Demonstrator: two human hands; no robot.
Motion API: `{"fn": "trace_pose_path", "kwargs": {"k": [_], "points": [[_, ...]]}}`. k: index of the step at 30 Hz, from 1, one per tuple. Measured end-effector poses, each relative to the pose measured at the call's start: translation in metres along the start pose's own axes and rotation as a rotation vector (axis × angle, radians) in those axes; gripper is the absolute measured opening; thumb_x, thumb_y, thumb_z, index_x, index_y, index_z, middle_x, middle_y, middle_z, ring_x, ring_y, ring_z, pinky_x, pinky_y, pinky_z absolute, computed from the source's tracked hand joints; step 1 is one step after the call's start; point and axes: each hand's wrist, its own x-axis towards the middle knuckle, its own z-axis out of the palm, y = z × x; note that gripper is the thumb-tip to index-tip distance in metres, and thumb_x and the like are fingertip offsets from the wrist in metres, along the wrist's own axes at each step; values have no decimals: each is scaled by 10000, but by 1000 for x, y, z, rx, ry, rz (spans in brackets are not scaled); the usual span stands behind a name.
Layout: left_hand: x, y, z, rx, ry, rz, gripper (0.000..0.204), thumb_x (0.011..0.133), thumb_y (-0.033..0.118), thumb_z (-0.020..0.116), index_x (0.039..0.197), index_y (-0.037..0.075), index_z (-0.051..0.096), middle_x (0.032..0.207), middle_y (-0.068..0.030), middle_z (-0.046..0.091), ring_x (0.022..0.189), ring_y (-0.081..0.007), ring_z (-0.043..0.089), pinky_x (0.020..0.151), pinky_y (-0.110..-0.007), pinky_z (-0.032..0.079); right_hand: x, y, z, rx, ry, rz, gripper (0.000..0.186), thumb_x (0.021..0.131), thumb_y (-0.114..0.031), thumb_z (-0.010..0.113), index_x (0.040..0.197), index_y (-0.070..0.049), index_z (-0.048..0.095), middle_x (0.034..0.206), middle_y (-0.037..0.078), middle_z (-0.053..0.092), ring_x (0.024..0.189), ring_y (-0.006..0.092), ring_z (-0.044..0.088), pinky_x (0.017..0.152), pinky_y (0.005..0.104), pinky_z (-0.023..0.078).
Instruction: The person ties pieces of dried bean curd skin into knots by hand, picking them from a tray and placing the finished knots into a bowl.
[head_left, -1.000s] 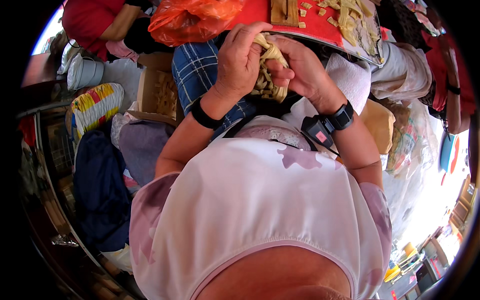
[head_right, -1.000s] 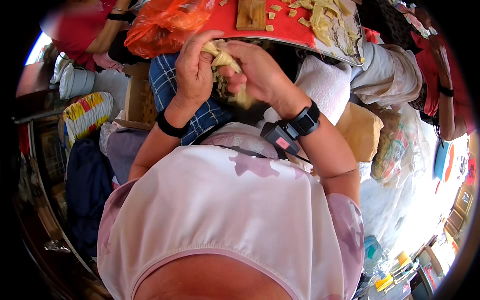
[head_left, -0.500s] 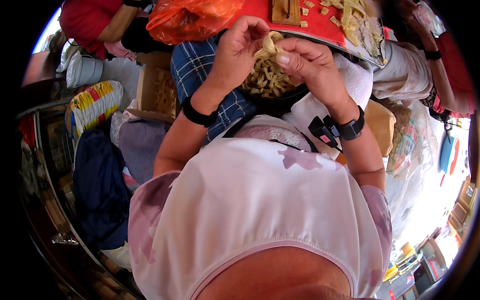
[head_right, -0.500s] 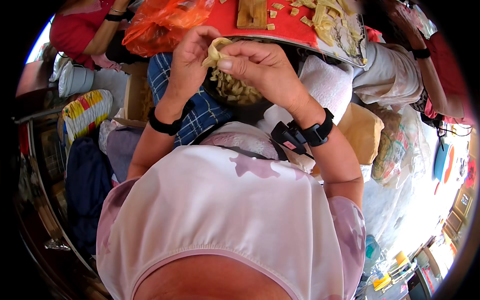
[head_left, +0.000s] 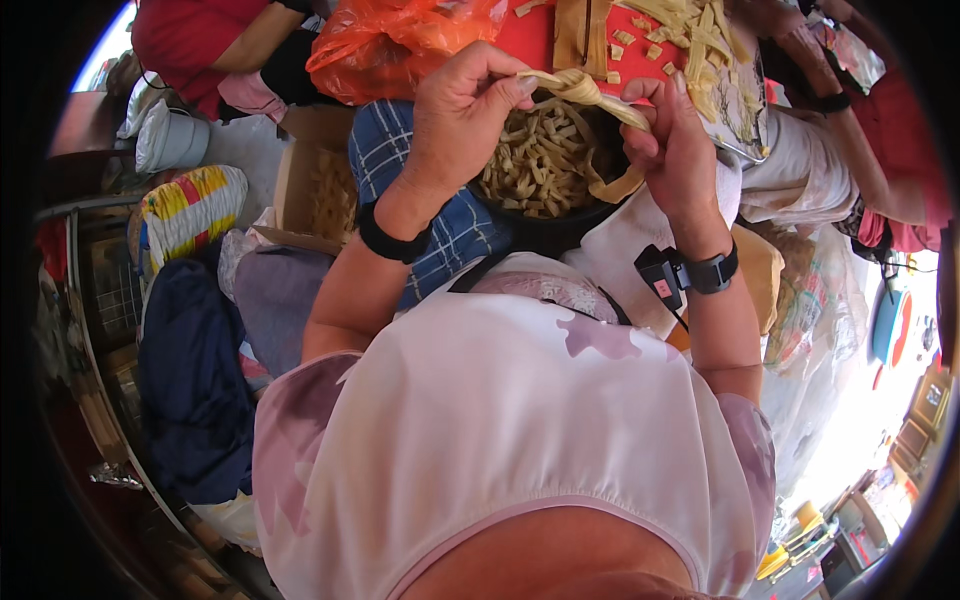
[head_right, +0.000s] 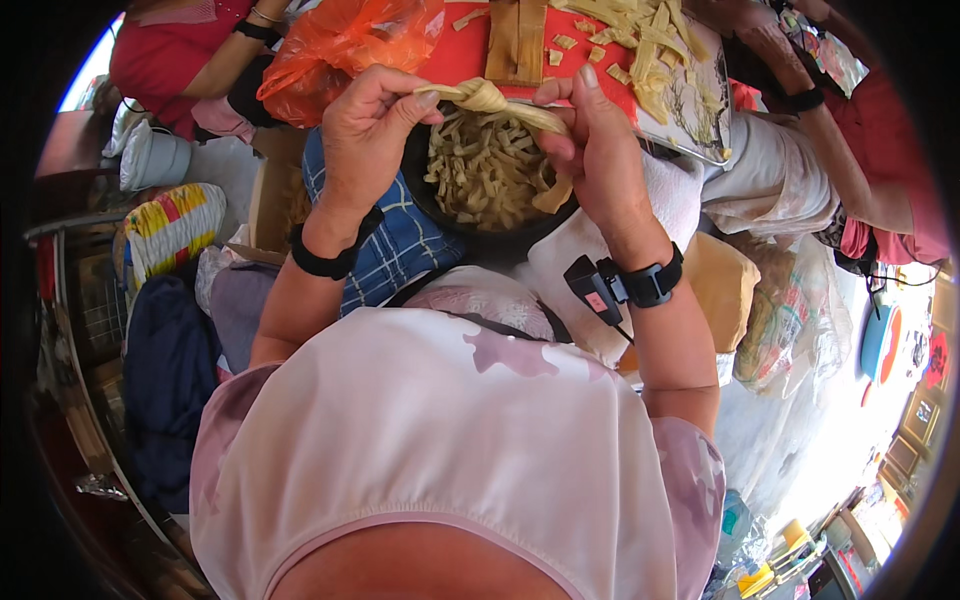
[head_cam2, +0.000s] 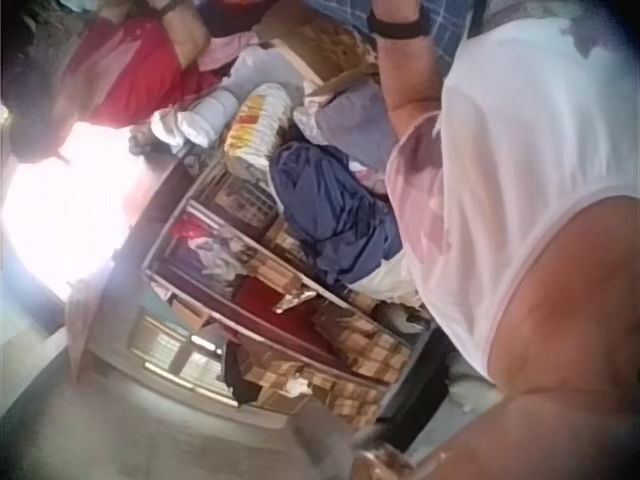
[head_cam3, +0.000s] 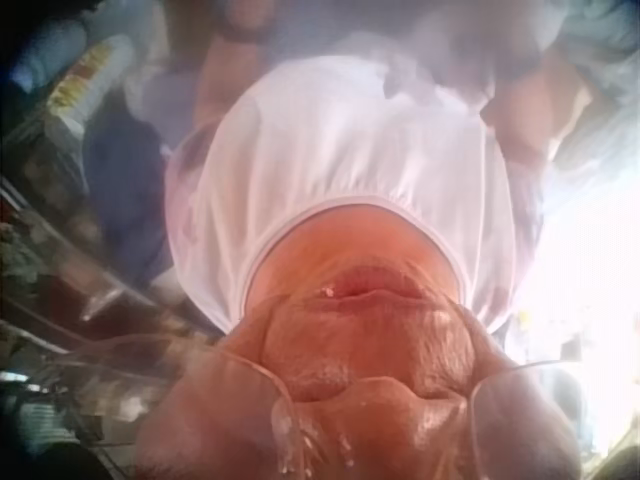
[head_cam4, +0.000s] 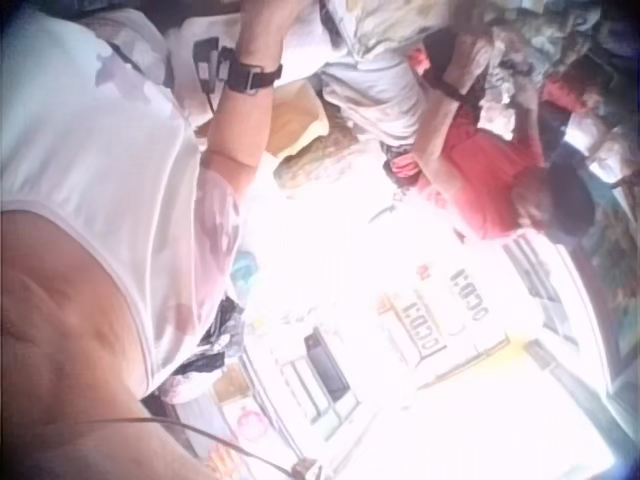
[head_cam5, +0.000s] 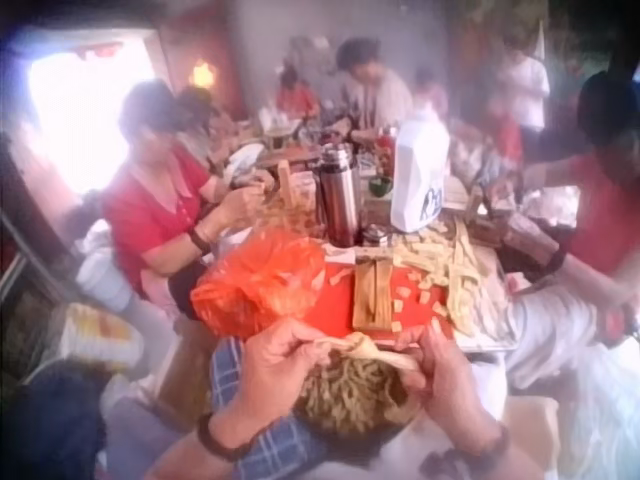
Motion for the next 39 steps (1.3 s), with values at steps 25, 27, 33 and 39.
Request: {"fn": "trace_pose_path", "kwargs": {"k": [25,27,33,39], "points": [[36,-62,4,722,-305,155,140,809,66,544,947,62,521,670,-76,488,636,-191,541,573,-301,435,18,18,26,-398,14,-400,155,845,-56,583,971,-13,503,713,-14,534,588,13,433,503,180,355],[43,-64,6,538,-302,-8,150,849,77,524,997,51,514,662,-59,468,597,-146,512,561,-273,429,31,13,16,-430,68,-432,136,844,-64,587,947,-11,515,683,-21,529,571,17,429,494,182,350],[67,-46,10,-310,-336,-481,222,939,191,452,1101,41,472,681,60,375,539,-28,345,512,-191,356,78,6,-21,-451,158,-518,129,843,-113,605,787,-8,554,612,-24,530,543,26,434,484,187,348],[84,-53,14,-53,-216,-501,218,916,256,493,1030,76,533,660,65,364,532,-19,317,462,-182,297,95,-3,-20,-428,163,-515,140,834,-123,615,783,-7,554,614,-19,539,544,29,449,483,192,361]]}}
